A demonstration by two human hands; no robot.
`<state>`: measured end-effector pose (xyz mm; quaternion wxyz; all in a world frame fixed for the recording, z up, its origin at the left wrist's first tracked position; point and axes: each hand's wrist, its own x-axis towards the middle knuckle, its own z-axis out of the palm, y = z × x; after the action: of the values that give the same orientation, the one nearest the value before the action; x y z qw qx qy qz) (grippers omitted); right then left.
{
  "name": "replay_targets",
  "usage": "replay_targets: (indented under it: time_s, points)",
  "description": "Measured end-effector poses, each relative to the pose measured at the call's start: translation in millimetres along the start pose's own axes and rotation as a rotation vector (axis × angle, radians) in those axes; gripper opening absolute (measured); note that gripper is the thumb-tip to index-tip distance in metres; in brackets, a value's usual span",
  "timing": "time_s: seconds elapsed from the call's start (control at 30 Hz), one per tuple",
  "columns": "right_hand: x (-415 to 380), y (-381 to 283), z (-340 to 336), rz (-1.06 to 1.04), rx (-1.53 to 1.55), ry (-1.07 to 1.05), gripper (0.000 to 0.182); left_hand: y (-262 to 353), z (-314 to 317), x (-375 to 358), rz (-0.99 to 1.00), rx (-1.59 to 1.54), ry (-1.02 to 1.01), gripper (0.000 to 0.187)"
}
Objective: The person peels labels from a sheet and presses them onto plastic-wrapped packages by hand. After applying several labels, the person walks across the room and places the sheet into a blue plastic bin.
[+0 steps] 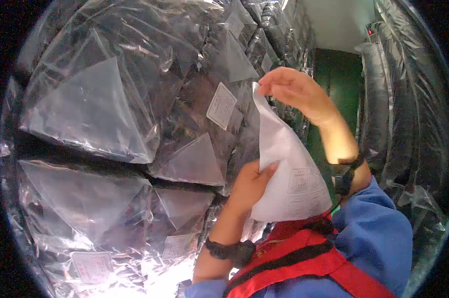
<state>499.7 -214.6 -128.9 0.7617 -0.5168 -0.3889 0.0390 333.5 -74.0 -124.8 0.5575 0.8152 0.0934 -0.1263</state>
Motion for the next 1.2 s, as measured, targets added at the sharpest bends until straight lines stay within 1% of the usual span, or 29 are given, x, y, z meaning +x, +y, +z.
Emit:
replay_targets:
  time_s: [0.03, 0.1, 0.13, 0.23, 0.27, 0.37, 0.47, 0.57, 0.6, 0.7, 0.73, 0.8, 0.87, 0.93, 0.97, 1.03, 1.13, 1.2]
  points:
    - [-6.5, 13.1, -8.4, -0.113, -0.152, -0.012, 0.036, -2.1, -2.9, -1.7, 0.016, -0.056, -0.005, 0.024]
    - [-20.6, 28.9, -16.0, -0.143, -0.417, -0.201, 0.038, -6.3, -6.8, -8.7, 0.022, -0.156, -0.033, 0.023]
    - [-23.8, 29.6, -17.8, -0.165, -0.559, -0.302, 0.038, -2.9, -8.1, -12.3, 0.006, -0.167, -0.011, 0.023]
    - [-40.5, 5.3, -11.4, 0.367, -0.255, -0.392, 0.040, -4.0, -12.8, -14.5, 0.033, -0.195, 0.000, 0.024]
    - [-46.0, -3.0, -5.7, 0.369, -0.241, -0.374, 0.039, -2.3, -10.3, -13.7, 0.051, -0.248, 0.007, 0.024]
    - [-56.7, -6.2, -5.2, 0.323, -0.491, -0.308, 0.037, -4.2, -6.6, -10.6, 0.003, -0.275, -0.020, 0.027]
    - [-58.5, 0.4, -20.5, 0.422, -0.424, -0.061, 0.038, -5.6, -3.3, -9.2, -0.123, -0.181, -0.209, 0.033]
    - [-49.6, 2.1, -37.7, 0.451, -0.439, -0.083, 0.030, -19.7, 14.1, 3.3, -0.075, -0.188, -0.176, 0.038]
    - [-47.4, 4.0, -40.7, 0.445, -0.467, -0.077, 0.024, -9.2, 16.7, 7.2, -0.076, -0.200, -0.165, 0.038]
    - [-50.3, 16.6, -39.1, -0.152, -0.945, 0.362, 0.022, -0.3, 25.9, 24.4, -0.033, -0.271, -0.118, 0.033]
    - [-56.3, 1.4, -38.8, -0.135, -0.841, 0.382, 0.025, 2.8, 27.8, 29.8, -0.020, -0.256, -0.086, 0.032]
    - [-77.2, -13.1, -36.6, -0.065, -0.671, 0.222, 0.024, 10.2, 26.4, 43.1, 0.010, -0.224, -0.021, 0.030]
    - [-93.6, -21.6, -25.2, 0.153, -0.639, 0.018, 0.022, 23.1, 21.7, 48.7, -0.003, -0.086, 0.019, 0.028]
    - [-103.0, -18.6, -22.5, 0.114, -0.641, 0.147, 0.020, 31.2, 25.4, 60.1, 0.035, 0.030, 0.045, 0.027]
    - [-104.4, -15.7, -28.4, 0.130, -0.612, 0.152, 0.020, 24.0, 32.3, 68.0, 0.069, -0.083, 0.026, 0.026]
    - [-111.3, -10.4, -38.7, 0.190, -0.546, 0.158, 0.021, 18.6, 40.1, 80.1, 0.004, -0.143, -0.024, 0.024]
    - [-119.6, -7.0, -59.9, 0.321, -0.472, 0.171, 0.019, 18.7, 58.4, 93.2, -0.037, -0.207, -0.082, 0.021]
    - [-122.8, -5.3, -64.1, 0.385, -0.423, 0.208, 0.017, 27.9, 60.0, 99.8, -0.094, -0.192, -0.150, 0.021]
